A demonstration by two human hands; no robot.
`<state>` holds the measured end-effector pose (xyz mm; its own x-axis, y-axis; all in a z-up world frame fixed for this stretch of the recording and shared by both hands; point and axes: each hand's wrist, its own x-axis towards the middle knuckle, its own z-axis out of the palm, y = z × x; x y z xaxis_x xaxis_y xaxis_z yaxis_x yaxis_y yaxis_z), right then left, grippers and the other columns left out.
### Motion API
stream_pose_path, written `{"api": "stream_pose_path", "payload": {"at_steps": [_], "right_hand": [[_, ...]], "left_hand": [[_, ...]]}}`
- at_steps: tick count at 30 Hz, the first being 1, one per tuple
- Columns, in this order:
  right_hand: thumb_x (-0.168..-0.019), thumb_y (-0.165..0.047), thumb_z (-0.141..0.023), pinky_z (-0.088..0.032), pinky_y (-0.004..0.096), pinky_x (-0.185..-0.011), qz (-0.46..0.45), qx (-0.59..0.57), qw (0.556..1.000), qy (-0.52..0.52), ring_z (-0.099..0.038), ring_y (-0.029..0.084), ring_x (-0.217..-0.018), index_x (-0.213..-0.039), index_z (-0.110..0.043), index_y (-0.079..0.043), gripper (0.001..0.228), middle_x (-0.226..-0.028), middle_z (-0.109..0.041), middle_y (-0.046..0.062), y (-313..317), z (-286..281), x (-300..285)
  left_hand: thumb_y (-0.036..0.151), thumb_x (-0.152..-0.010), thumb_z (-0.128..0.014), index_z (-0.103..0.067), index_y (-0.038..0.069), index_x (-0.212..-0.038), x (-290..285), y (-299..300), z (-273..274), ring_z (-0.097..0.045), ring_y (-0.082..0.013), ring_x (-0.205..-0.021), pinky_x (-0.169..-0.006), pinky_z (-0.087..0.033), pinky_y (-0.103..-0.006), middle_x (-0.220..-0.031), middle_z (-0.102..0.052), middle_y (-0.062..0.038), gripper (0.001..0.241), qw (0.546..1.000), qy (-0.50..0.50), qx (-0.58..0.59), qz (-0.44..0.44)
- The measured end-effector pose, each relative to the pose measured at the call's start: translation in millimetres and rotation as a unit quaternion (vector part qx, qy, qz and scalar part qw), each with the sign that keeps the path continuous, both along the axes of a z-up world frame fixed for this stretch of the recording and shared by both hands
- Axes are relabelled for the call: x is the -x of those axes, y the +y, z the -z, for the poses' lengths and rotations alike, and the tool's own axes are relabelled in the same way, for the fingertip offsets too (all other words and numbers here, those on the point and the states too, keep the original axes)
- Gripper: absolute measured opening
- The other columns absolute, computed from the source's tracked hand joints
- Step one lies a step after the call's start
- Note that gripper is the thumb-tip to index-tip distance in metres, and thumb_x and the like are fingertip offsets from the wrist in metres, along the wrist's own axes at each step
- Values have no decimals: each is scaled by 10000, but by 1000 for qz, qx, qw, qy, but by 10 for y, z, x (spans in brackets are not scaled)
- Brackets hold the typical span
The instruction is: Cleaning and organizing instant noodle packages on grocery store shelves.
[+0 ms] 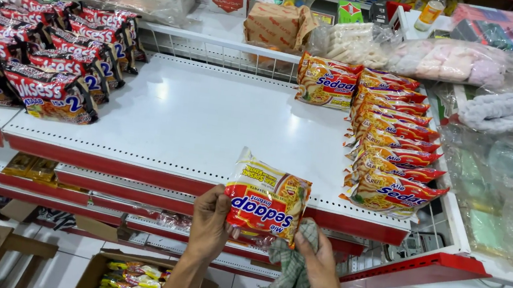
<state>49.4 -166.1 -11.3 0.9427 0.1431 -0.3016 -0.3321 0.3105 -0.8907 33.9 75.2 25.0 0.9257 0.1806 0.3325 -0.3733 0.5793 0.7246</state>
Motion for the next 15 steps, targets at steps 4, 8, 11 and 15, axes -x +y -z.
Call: {"api": "stream_pose_path", "payload": {"at_steps": [4,8,11,15], "right_hand": [[-892,-171,-747,-594,401,-751,-15,-55,998,-2,-697,205,-871,-1212,-605,29,404,-1011,-725,115,-90,48,-55],[-826,-52,-769,-627,369,-740,14,-31,998,-54,-717,185,-822,-1158,-614,35,376,-952,-731,116,-245,25,-81],[-838,-34,-766,-609,346,-760,36,-60,990,-120,-697,160,-832,-1192,-618,37,390,-969,-722,98,-302,69,-67],[-883,7,-780,-563,301,-777,40,-44,977,-203,-643,119,-880,-1269,-616,47,421,-1004,-688,77,-372,269,-87]], "left_hand": [[340,-1019,-583,-620,39,-835,3,57,-75,-574,-62,-477,-411,-546,-240,-588,-561,-19,355,1000,18,-9,-17],[337,-997,-623,-640,51,-774,-47,73,-42,-517,-63,-451,-387,-473,-237,-549,-539,-5,364,989,73,-94,-87],[356,-971,-654,-657,64,-713,-106,34,22,-445,-61,-437,-374,-375,-232,-525,-519,2,390,962,135,-173,-160],[427,-1003,-650,-644,60,-701,-221,-54,405,-379,-74,-488,-422,-304,-254,-557,-476,5,475,939,218,-170,-205]]}}
